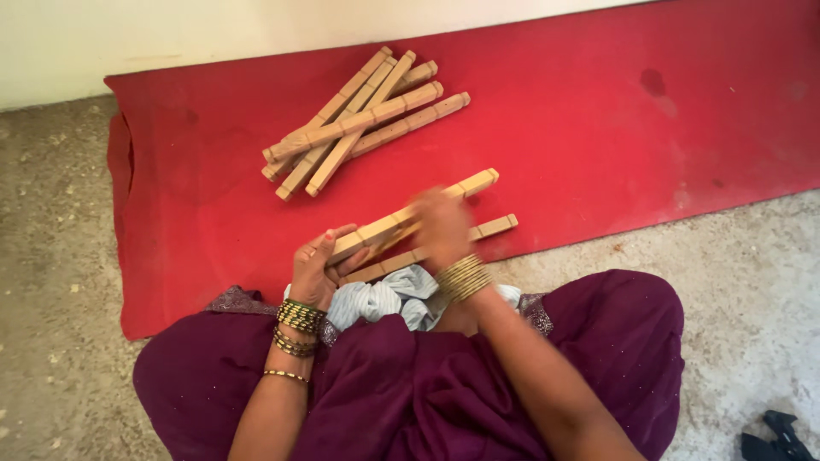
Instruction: The person sits on a red mat on the floor and picks up wooden slats one at a time from a pile. They hold each slat, rub and press its ends and notched sections with their fingers and a small brown pad, then place it onto a growing stack of finished slats.
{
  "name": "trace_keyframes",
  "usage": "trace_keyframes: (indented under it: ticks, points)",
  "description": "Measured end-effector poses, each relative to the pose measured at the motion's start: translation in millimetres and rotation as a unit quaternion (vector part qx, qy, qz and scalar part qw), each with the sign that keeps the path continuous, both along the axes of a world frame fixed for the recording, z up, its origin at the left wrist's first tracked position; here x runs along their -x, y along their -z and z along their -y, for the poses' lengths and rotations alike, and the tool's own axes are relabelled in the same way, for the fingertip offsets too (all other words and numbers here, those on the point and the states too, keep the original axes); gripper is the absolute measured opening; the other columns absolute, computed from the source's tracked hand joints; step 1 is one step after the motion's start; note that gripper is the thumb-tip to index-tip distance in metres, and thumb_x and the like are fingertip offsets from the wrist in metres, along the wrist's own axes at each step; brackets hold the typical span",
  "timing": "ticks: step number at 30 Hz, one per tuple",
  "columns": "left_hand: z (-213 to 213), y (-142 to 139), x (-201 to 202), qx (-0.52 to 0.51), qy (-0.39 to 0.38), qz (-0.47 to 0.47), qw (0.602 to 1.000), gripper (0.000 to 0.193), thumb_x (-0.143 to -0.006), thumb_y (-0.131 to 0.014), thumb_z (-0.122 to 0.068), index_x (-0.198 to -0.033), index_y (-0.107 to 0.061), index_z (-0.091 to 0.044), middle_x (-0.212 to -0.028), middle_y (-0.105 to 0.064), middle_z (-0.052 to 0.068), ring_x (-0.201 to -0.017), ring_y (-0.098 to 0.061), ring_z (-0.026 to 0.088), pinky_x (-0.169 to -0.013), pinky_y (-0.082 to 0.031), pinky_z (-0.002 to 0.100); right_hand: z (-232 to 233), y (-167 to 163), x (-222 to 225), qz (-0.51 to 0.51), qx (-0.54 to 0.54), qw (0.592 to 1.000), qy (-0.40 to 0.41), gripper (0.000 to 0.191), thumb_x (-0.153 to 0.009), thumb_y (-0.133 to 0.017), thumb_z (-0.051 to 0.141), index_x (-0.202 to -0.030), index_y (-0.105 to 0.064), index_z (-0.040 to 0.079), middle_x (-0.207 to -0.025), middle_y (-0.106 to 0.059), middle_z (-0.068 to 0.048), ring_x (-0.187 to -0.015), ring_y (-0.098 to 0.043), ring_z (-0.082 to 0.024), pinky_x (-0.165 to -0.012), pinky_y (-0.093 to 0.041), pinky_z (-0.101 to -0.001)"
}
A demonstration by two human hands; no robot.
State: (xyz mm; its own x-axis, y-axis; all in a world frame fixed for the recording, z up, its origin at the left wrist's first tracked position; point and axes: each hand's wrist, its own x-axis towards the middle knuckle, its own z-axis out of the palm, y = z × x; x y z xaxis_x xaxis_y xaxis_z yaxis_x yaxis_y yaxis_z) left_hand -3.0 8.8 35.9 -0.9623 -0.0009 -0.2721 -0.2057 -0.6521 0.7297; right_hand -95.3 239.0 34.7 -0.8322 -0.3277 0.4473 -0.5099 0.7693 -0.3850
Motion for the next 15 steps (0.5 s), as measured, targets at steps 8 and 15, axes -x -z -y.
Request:
trace_keyframes:
  ticks: [8, 15]
  points:
    - [-9, -15, 0, 0.036, 0.024, -0.059, 0.997, 0.048, -0.101, -0.063, -0.026, -0.130, -0.060, 0.011, -0.130, -0.067, 0.022, -0.119, -0.069, 0.028, -0.102, -0.061, 0.043, -63, 8, 32, 0.118, 0.041, 0.989, 0.082, 0.008, -0.081, -0.074, 0.007, -0.089, -0.077, 0.008, -0.098, -0.071, -0.013, -0.090, -0.069, -0.033, -0.082, -0.057, -0.0444]
    - [-7, 2, 2, 0.001, -0.014, -0.029, 0.999, 0.053, -0.106, -0.055, -0.031, -0.140, -0.056, 0.010, -0.128, -0.066, 0.022, -0.111, -0.068, 0.030, -0.095, -0.059, 0.043, 59, -44, -57, 0.037, 0.128, 0.971, -0.198, 0.015, -0.085, -0.065, -0.002, -0.098, -0.070, 0.005, -0.104, -0.070, -0.009, -0.100, -0.067, -0.029, -0.088, -0.056, -0.0406]
